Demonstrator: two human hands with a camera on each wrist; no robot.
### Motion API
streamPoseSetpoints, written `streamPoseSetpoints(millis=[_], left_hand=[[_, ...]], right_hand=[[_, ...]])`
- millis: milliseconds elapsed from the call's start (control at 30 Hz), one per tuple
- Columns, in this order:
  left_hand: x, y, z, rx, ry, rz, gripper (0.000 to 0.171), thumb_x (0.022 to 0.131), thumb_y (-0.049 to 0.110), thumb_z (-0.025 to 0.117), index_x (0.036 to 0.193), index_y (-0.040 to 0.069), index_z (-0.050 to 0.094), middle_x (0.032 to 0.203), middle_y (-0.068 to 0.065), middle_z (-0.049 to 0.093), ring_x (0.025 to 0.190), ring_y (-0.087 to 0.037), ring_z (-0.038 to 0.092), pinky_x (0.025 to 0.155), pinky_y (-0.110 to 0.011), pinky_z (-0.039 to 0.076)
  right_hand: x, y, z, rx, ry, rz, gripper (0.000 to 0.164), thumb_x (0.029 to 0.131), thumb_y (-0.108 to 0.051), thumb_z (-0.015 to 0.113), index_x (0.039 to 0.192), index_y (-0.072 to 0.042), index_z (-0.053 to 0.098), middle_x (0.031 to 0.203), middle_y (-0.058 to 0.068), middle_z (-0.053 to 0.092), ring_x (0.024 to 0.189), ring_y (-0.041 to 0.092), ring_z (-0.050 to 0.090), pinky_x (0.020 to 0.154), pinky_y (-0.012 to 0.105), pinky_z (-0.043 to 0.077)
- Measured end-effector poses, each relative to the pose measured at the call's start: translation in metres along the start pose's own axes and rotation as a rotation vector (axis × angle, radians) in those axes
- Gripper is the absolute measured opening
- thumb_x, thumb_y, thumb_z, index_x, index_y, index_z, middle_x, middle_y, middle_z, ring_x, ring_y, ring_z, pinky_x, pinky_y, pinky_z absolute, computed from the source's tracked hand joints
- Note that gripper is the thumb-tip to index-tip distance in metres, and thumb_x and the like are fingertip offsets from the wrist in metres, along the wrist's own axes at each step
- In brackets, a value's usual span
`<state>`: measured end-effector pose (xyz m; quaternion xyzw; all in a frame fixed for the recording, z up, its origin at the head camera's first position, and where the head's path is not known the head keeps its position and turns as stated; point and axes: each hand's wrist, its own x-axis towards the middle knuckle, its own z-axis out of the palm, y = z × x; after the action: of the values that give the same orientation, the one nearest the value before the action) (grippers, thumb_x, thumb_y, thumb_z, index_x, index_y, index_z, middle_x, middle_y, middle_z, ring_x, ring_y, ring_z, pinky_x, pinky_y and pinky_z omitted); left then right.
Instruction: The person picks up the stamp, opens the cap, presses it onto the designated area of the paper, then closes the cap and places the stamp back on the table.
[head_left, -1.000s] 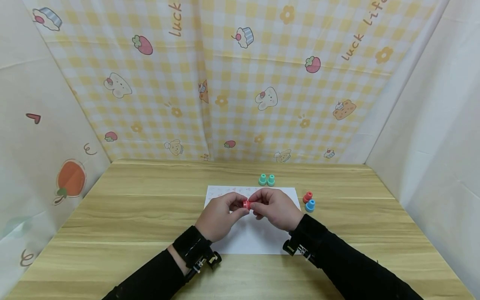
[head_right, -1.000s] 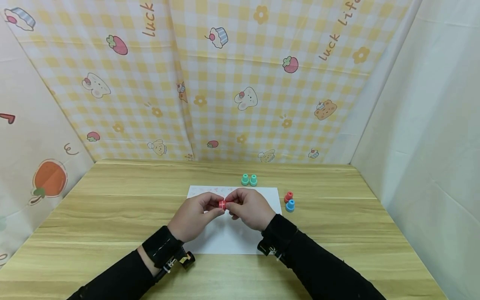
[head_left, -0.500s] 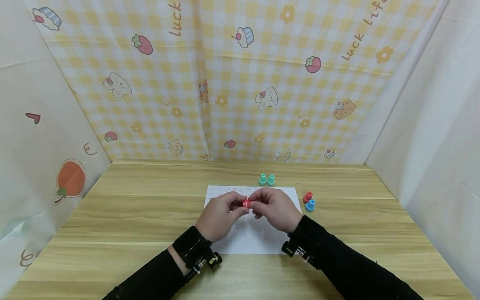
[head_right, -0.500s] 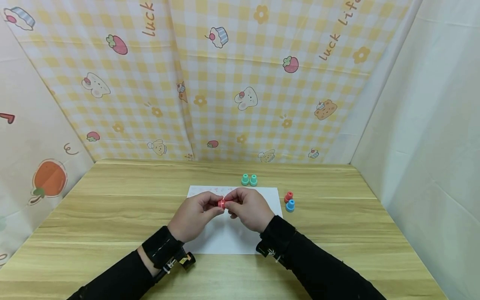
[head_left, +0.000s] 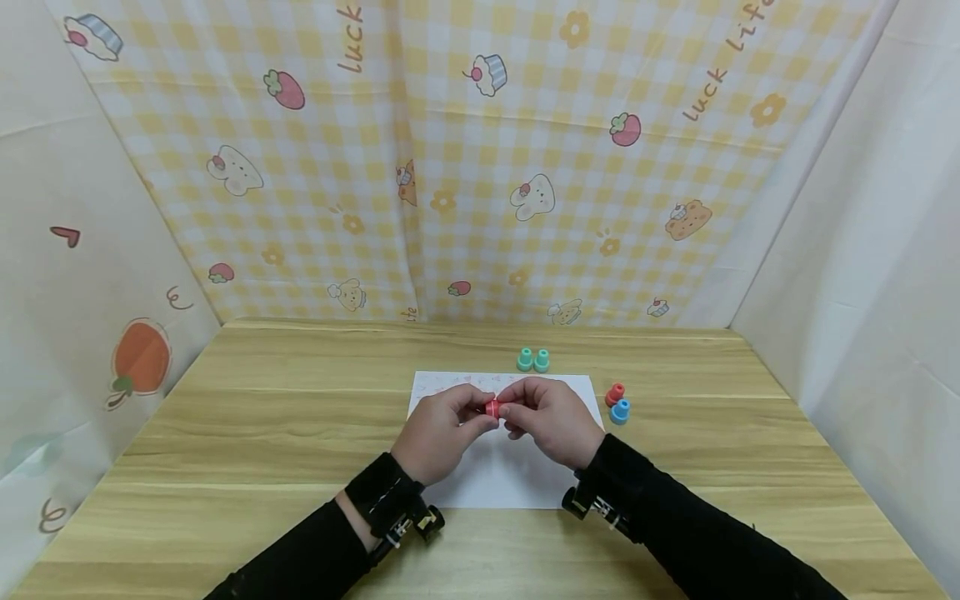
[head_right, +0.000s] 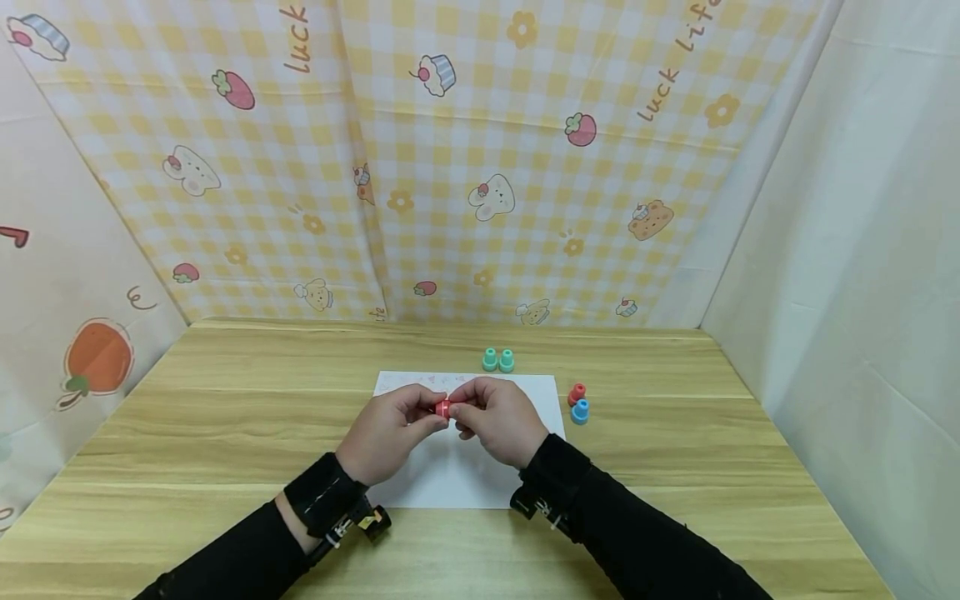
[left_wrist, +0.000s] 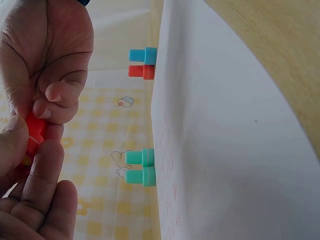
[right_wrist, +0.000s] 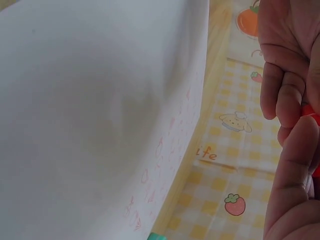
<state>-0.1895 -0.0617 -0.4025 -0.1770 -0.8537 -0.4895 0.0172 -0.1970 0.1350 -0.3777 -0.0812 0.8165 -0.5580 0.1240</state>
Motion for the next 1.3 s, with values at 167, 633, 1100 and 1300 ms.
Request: streamPoseSetpoints(millis=[167, 633, 1100, 1300], left_hand=[[0.0006, -0.0026, -0.0001, 0.0, 0.0, 0.0, 0.013, 0.093, 0.015, 0.081, 0.105, 0.019, 0.077, 0.1, 0.007, 0.079, 0.092, -0.01, 0.068, 0.079, -0.027, 0.057], [0.0001, -0.0013, -0.0012, -0.072, 0.035, 0.011, 0.012, 0.092, 0.012, 0.082, 0.103, 0.016, 0.078, 0.103, 0.003, 0.079, 0.09, -0.009, 0.071, 0.076, -0.022, 0.058], [-0.0006, -0.0012, 0.0009, -0.071, 0.032, 0.006, 0.015, 0.091, 0.011, 0.083, 0.104, 0.016, 0.078, 0.103, 0.003, 0.079, 0.092, -0.01, 0.071, 0.078, -0.023, 0.058], [-0.001, -0.0006, 0.001, -0.111, 0.033, 0.009, 0.017, 0.09, 0.009, 0.083, 0.104, 0.016, 0.078, 0.105, 0.001, 0.079, 0.092, -0.011, 0.072, 0.079, -0.022, 0.059]], right_hand=[[0.0, 0.0011, 0.0022, 0.013, 0.01, -0.004, 0.012, 0.101, -0.008, 0.07, 0.109, -0.001, 0.074, 0.098, 0.015, 0.076, 0.076, 0.016, 0.069, 0.079, 0.035, 0.061], [0.0014, -0.0016, 0.0031, 0.022, 0.026, 0.008, 0.013, 0.101, -0.01, 0.071, 0.109, -0.002, 0.076, 0.095, 0.008, 0.076, 0.076, 0.017, 0.069, 0.082, 0.041, 0.062], [-0.0002, 0.0008, 0.0036, 0.049, 0.028, 0.016, 0.013, 0.1, -0.007, 0.07, 0.11, 0.0, 0.075, 0.096, 0.008, 0.076, 0.077, 0.016, 0.069, 0.08, 0.036, 0.062], [-0.002, 0.0015, 0.0034, 0.077, 0.032, 0.011, 0.013, 0.1, -0.005, 0.071, 0.11, 0.001, 0.074, 0.097, 0.009, 0.076, 0.077, 0.016, 0.069, 0.081, 0.035, 0.062]])
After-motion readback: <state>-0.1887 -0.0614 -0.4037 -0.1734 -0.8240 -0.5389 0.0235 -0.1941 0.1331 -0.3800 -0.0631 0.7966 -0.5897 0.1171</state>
